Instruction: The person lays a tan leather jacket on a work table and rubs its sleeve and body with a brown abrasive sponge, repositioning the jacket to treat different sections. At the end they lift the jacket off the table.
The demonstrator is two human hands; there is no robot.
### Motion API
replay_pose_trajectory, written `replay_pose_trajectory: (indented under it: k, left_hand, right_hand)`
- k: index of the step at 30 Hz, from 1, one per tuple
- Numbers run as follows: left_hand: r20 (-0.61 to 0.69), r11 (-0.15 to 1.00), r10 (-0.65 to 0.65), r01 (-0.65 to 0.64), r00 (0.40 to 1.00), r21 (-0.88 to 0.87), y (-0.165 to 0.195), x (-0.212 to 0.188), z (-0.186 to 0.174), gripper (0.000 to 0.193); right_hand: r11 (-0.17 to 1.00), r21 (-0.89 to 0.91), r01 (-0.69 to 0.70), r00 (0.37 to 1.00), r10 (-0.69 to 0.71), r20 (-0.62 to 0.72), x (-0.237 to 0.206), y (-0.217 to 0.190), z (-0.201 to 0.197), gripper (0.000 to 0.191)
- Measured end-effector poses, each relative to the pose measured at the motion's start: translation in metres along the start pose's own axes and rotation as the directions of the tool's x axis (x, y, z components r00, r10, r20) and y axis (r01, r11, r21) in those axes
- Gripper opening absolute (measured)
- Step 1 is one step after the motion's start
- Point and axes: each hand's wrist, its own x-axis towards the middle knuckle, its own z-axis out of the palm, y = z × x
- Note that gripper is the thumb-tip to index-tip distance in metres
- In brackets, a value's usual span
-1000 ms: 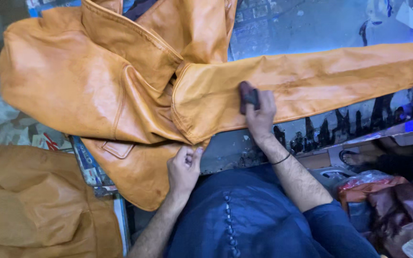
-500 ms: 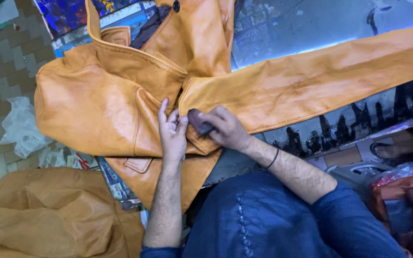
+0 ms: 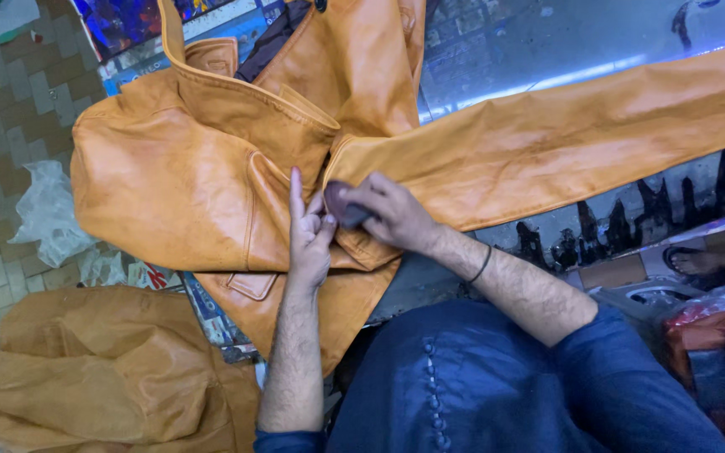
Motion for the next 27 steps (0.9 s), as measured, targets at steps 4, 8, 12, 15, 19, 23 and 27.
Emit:
replay_pose_trajectory:
  k: [4,8,12,15,19,23,27]
  left_hand:
    - [-0.065,0.993,0.014,-0.021,0.998,-0.118,-0.003,0.001,-0.007,0.095]
    - [-0.093,0.958,0.093,-0.064,0.991,0.280,-0.006,0.000,-0.005,0.065]
    - [0.028,0.526,0.293,-0.186,0.956,0.830,-0.003,0.006,0.011,0.039]
    - [-0.052,0.523,0.296,-0.117,0.954,0.845,-0.002,0.013,0.022,0.039]
    - [-0.015,0.525,0.322,-0.165,0.947,0.835,-0.004,0.015,0.021,0.040]
    - [0.022,0.496,0.350,-0.205,0.936,0.844,-0.008,0.011,0.014,0.038]
    - [0.025,0.473,0.375,-0.215,0.927,0.855,-0.004,0.006,0.019,0.037]
  right_hand:
    - [0.996,-0.093,0.012,0.993,-0.001,0.118,-0.035,0.007,-0.041,0.057]
    - [0.759,-0.368,-0.537,0.823,0.375,-0.428,-0.072,0.018,-0.083,0.030]
    - [0.795,-0.226,-0.563,0.751,0.378,-0.541,-0.078,0.014,-0.045,0.020]
    - [0.933,-0.245,-0.264,0.958,0.223,-0.182,-0.068,0.009,-0.007,0.048]
    - [0.815,-0.376,-0.441,0.889,0.341,-0.305,-0.072,0.032,-0.071,0.048]
    - [0.555,-0.556,-0.619,0.771,0.292,-0.566,-0.109,0.065,-0.201,0.026]
    - [0.576,-0.579,-0.578,0.799,0.251,-0.547,-0.145,0.072,-0.251,0.024]
